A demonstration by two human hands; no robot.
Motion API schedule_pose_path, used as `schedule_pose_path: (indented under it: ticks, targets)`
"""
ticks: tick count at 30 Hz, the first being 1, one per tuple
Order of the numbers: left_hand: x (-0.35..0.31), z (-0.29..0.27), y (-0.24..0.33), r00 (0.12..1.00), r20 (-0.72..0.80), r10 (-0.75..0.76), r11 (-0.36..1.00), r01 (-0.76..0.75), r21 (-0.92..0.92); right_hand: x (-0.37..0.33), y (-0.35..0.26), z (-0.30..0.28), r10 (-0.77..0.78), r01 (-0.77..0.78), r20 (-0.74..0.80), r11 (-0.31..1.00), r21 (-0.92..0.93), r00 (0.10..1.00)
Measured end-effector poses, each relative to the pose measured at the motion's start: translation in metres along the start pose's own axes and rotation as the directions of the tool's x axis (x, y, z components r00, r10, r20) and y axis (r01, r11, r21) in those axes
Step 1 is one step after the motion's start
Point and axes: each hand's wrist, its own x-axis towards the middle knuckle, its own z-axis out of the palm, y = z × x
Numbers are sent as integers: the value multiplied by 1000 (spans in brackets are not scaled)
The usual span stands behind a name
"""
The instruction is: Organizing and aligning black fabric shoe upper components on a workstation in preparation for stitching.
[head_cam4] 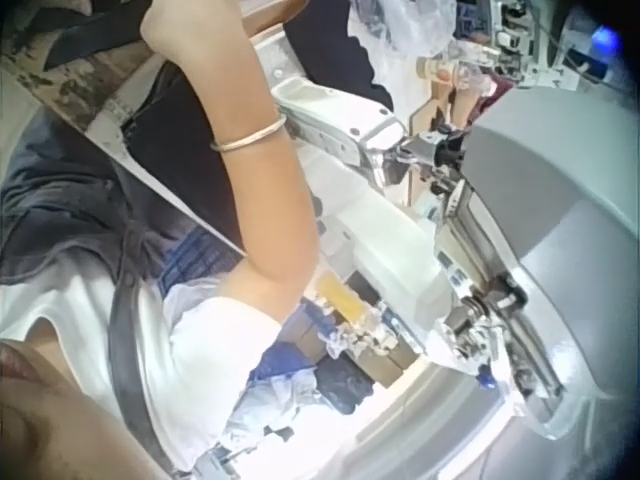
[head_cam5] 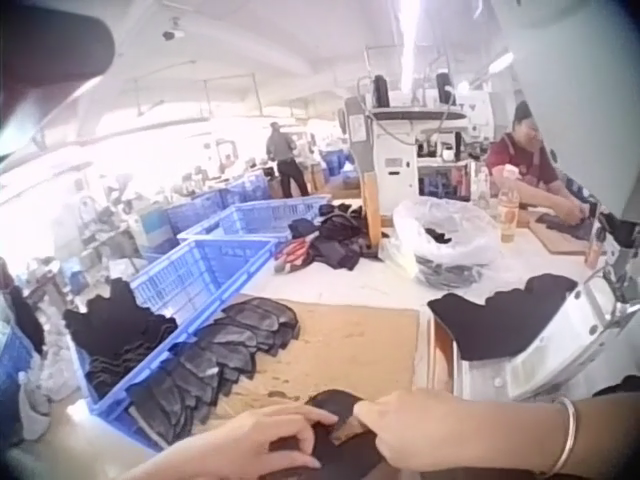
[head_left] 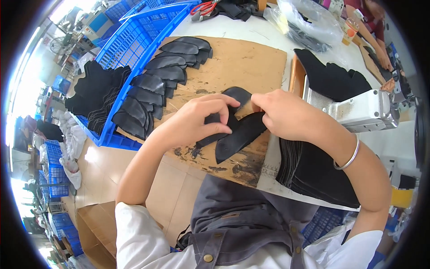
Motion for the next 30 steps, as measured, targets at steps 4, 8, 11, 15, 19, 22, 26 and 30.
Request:
schedule_pose_path:
  ticks: [4, 8, 11, 15, 19, 22, 26, 30]
  targets:
    - [6, 1, -9, 984, 42, -172, 983, 174, -63, -20, -13, -19, 40, 6, -142, 950, 312, 989]
    - [-11, -18, -19, 956, 18, -291, 895, 279, -348, -32, -2, -36, 187, -68, -281, 919, 388, 941]
    - [-22, -35, -20, 968, -5, -251, 870, 224, -440, -21, 7, -32, 123, -39, -235, 943, 331, 964]
    - [-11, -34, -10, 969, 64, -239, 875, 244, -418, 11, 9, -10, -34, 35, -19, 999, 37, 999]
    - [-23, -44, -4, 976, 56, -211, 898, 216, -384, 35, 13, -5, -15, 23, 117, 997, -69, 993]
    - [-32, -49, -3, 981, 65, -183, 881, 193, -431, 40, 13, -7, 48, -41, 179, 998, -40, 983]
    - [-19, -38, -7, 984, 71, -166, 911, 180, -370, 43, 10, -13, 58, -58, 58, 998, 3, 997]
    - [6, -20, -6, 974, 108, -200, 971, 212, -109, 47, 13, -13, 151, -136, 94, 979, -154, 984]
